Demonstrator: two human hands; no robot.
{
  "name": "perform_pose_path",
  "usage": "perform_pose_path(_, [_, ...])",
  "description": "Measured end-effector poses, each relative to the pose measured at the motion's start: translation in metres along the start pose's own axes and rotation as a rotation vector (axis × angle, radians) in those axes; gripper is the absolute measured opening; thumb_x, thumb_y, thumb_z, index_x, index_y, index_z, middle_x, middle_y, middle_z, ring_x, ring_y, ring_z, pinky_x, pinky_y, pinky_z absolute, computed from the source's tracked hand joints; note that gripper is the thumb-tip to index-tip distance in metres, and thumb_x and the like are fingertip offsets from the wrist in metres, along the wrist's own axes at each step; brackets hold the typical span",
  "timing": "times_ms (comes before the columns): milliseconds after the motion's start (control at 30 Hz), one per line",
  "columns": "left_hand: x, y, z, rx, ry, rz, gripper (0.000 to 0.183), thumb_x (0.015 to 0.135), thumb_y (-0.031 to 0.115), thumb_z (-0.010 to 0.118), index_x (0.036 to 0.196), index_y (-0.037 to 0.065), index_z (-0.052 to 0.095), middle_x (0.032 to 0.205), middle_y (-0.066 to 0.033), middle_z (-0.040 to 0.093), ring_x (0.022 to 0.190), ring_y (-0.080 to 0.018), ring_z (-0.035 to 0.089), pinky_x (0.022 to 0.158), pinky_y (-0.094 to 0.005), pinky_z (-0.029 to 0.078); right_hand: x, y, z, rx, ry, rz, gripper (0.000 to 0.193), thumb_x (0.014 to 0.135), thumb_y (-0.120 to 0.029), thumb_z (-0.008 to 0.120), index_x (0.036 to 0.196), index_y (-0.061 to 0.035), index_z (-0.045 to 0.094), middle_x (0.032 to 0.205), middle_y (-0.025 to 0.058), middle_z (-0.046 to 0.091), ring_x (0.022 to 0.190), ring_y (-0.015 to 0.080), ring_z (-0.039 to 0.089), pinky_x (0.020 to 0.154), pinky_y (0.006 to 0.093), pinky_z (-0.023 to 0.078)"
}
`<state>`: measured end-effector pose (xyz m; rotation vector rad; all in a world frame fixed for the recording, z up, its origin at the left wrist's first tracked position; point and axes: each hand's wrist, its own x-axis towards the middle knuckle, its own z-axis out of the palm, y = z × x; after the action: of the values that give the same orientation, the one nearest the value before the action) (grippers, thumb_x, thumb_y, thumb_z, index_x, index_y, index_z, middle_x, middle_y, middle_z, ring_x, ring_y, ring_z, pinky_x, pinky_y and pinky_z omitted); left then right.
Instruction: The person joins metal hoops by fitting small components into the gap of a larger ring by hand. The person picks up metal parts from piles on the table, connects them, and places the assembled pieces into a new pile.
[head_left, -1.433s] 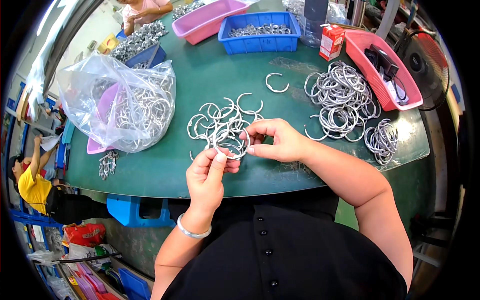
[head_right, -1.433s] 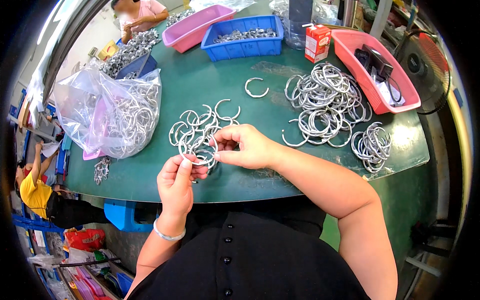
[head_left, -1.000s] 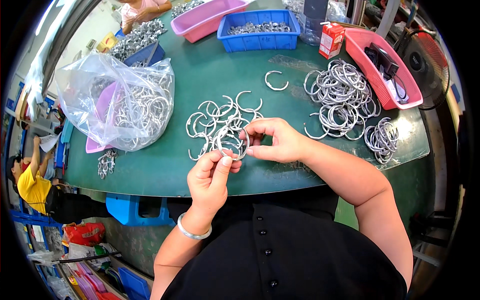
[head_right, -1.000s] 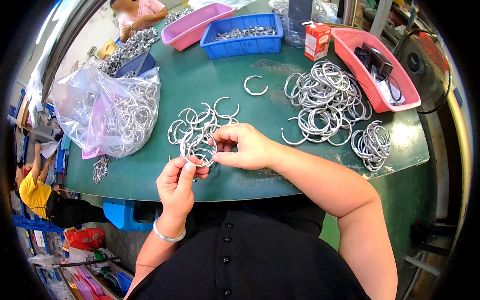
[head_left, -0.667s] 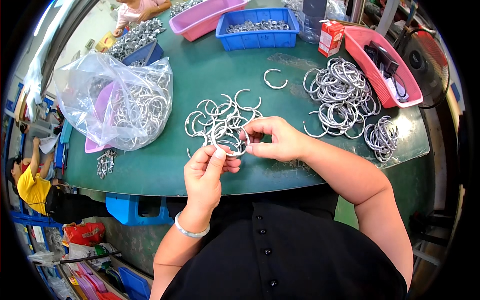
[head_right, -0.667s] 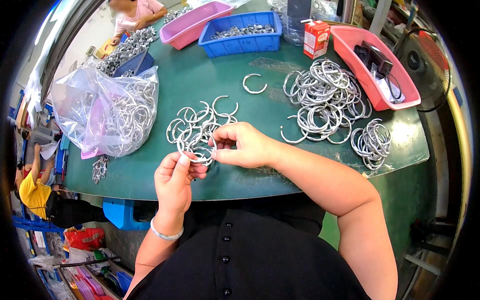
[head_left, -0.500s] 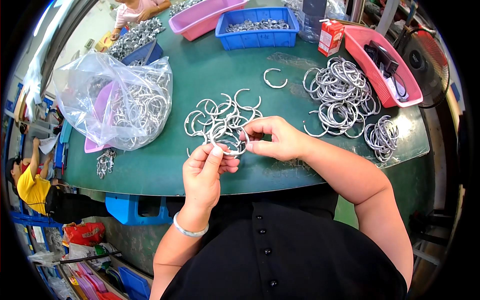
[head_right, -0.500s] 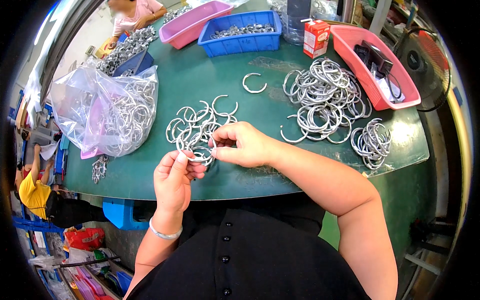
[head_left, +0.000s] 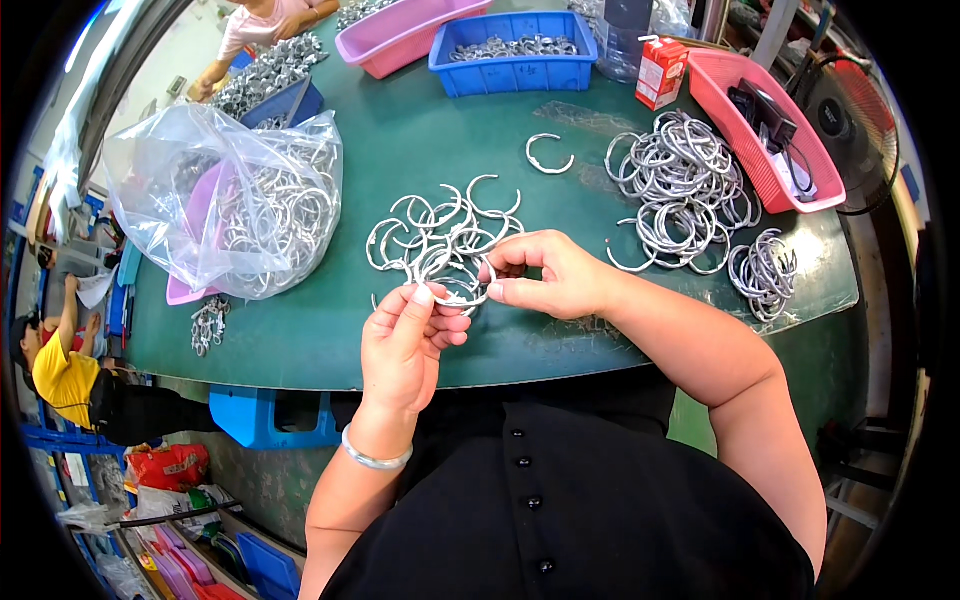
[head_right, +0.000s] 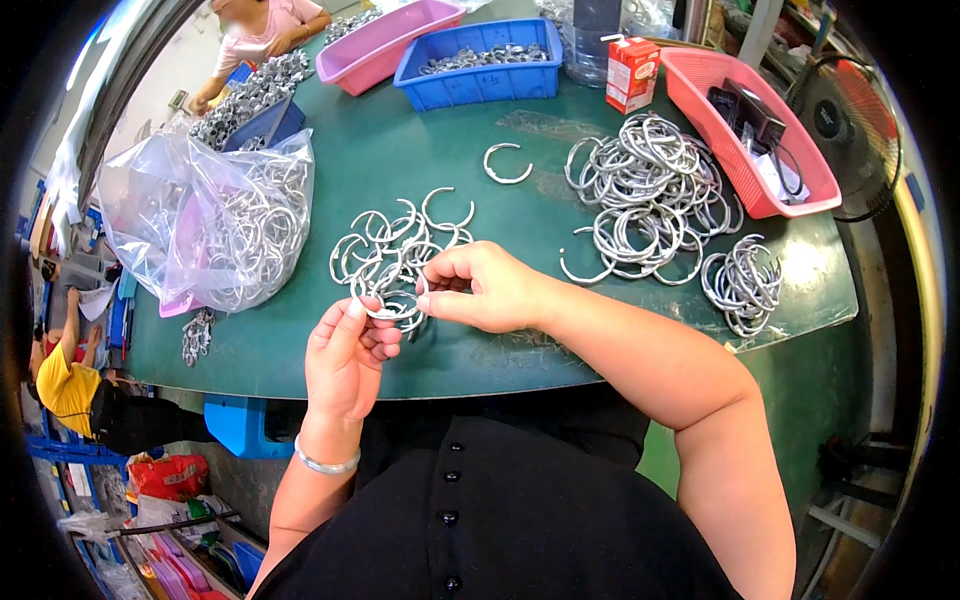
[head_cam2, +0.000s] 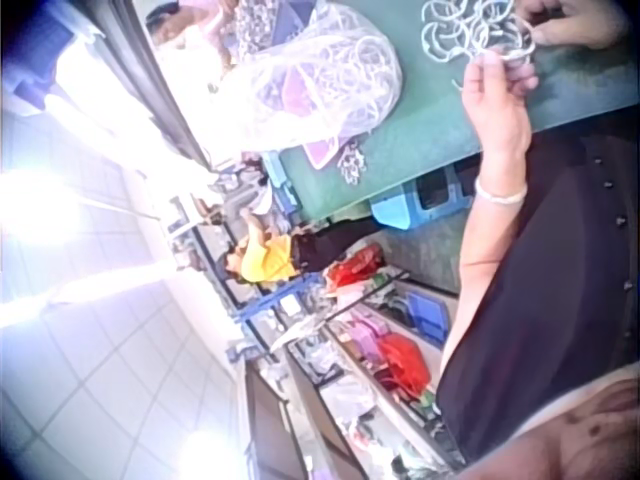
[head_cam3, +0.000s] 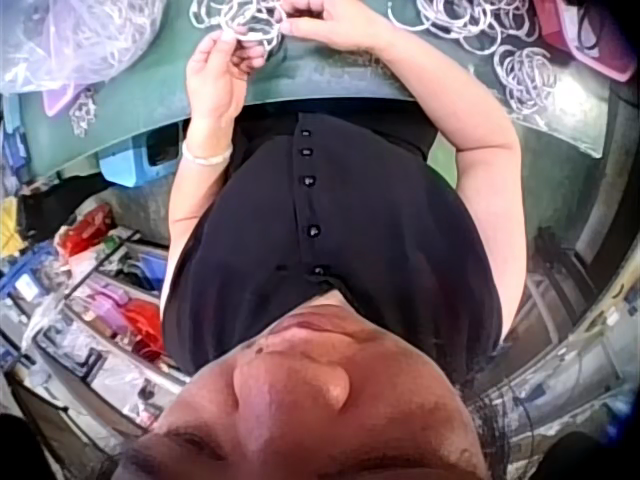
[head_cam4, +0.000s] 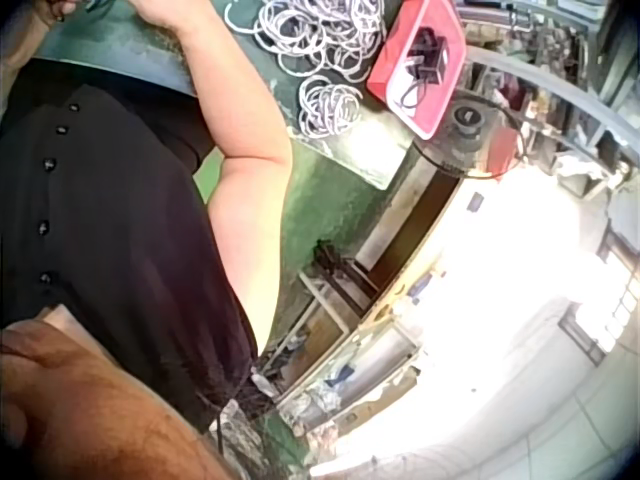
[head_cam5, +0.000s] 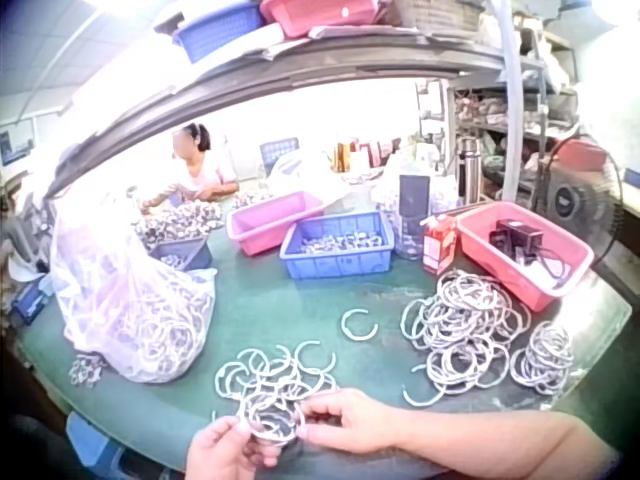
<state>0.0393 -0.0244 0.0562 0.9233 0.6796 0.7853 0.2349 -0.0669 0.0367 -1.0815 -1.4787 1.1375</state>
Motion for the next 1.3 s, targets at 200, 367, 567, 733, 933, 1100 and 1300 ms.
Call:
perform_pose_path(200, [0.0002, -0.0005, -0.0016, -0.008, 0.000, -0.012, 0.019, 0.086, 0.020, 0.050, 0.087, 0.002, 0.056, 0.074, -0.0092, 0.061, 0.063, -0.0154, 0.060, 0.056, -0.0249, 0.049, 0.0002, 0.0001, -0.0001, -0.013, 0.001, 0.001, 0.019, 0.075, -0.013, 0.060, 0.086, 0.0027, 0.059, 0.081, 0.0056, 0.058, 0.079, 0.0115, 0.051, 0.073, 0.0263, 0.041])
perform_pose_path(367, [-0.0004, -0.0028, -0.0051, -0.008, 0.003, -0.032, 0.018, 0.086, 0.019, 0.050, 0.089, 0.002, 0.057, 0.075, -0.0093, 0.061, 0.063, -0.0156, 0.060, 0.056, -0.0251, 0.049, -0.0012, -0.0004, 0.0008, -0.035, 0.027, -0.043, 0.018, 0.075, -0.013, 0.060, 0.086, 0.0023, 0.059, 0.082, 0.0062, 0.059, 0.079, 0.0128, 0.052, 0.073, 0.0272, 0.041])
perform_pose_path(567, [-0.0001, -0.0031, -0.0030, 0.023, 0.036, -0.021, 0.017, 0.087, 0.015, 0.048, 0.091, 0.001, 0.056, 0.075, -0.0069, 0.060, 0.063, -0.0137, 0.059, 0.055, -0.0237, 0.049, 0.0011, 0.0015, 0.0003, -0.132, 0.060, -0.168, 0.016, 0.075, -0.014, 0.061, 0.084, -0.0001, 0.059, 0.074, 0.0033, 0.058, 0.069, 0.0079, 0.051, 0.062, 0.0227, 0.042])
perform_pose_path(733, [-0.0009, -0.0034, -0.0036, 0.019, 0.032, -0.029, 0.017, 0.087, 0.015, 0.047, 0.092, 0.001, 0.055, 0.075, -0.0070, 0.059, 0.063, -0.0137, 0.058, 0.055, -0.0235, 0.049, 0.0001, 0.0037, 0.0029, -0.119, 0.101, -0.259, 0.016, 0.076, -0.013, 0.060, 0.084, 0.0002, 0.058, 0.072, 0.0027, 0.057, 0.067, 0.0073, 0.050, 0.061, 0.0228, 0.041])
perform_pose_path(933, [0.0008, -0.0006, -0.0030, -0.023, 0.042, -0.085, 0.017, 0.088, 0.016, 0.046, 0.091, 0.002, 0.055, 0.074, -0.0067, 0.058, 0.062, -0.0133, 0.057, 0.055, -0.0233, 0.048, 0.0012, 0.0006, 0.0028, -0.092, 0.088, -0.213, 0.015, 0.077, -0.014, 0.060, 0.082, 0.0004, 0.058, 0.070, 0.0018, 0.056, 0.065, 0.0059, 0.047, 0.060, 0.0224, 0.041])
perform_pose_path(1100, [-0.0001, -0.0011, -0.0048, -0.058, 0.048, -0.120, 0.017, 0.087, 0.017, 0.047, 0.091, 0.002, 0.055, 0.074, -0.0064, 0.058, 0.061, -0.0130, 0.057, 0.055, -0.0231, 0.048, -0.0015, -0.0007, 0.0015, -0.100, 0.055, -0.150, 0.016, 0.078, -0.014, 0.059, 0.084, 0.0008, 0.059, 0.075, 0.0040, 0.057, 0.071, 0.0100, 0.049, 0.066, 0.0250, 0.040])
perform_pose_path(1300, [0.0034, -0.0004, -0.0068, -0.089, 0.021, -0.125, 0.017, 0.086, 0.018, 0.050, 0.091, 0.003, 0.056, 0.075, -0.0072, 0.060, 0.063, -0.0142, 0.059, 0.057, -0.0247, 0.049, 0.0022, 0.0042, 0.0025, -0.098, 0.088, -0.219, 0.015, 0.078, -0.015, 0.060, 0.078, -0.0001, 0.058, 0.065, 0.0007, 0.052, 0.061, 0.0055, 0.044, 0.055, 0.0225, 0.038])
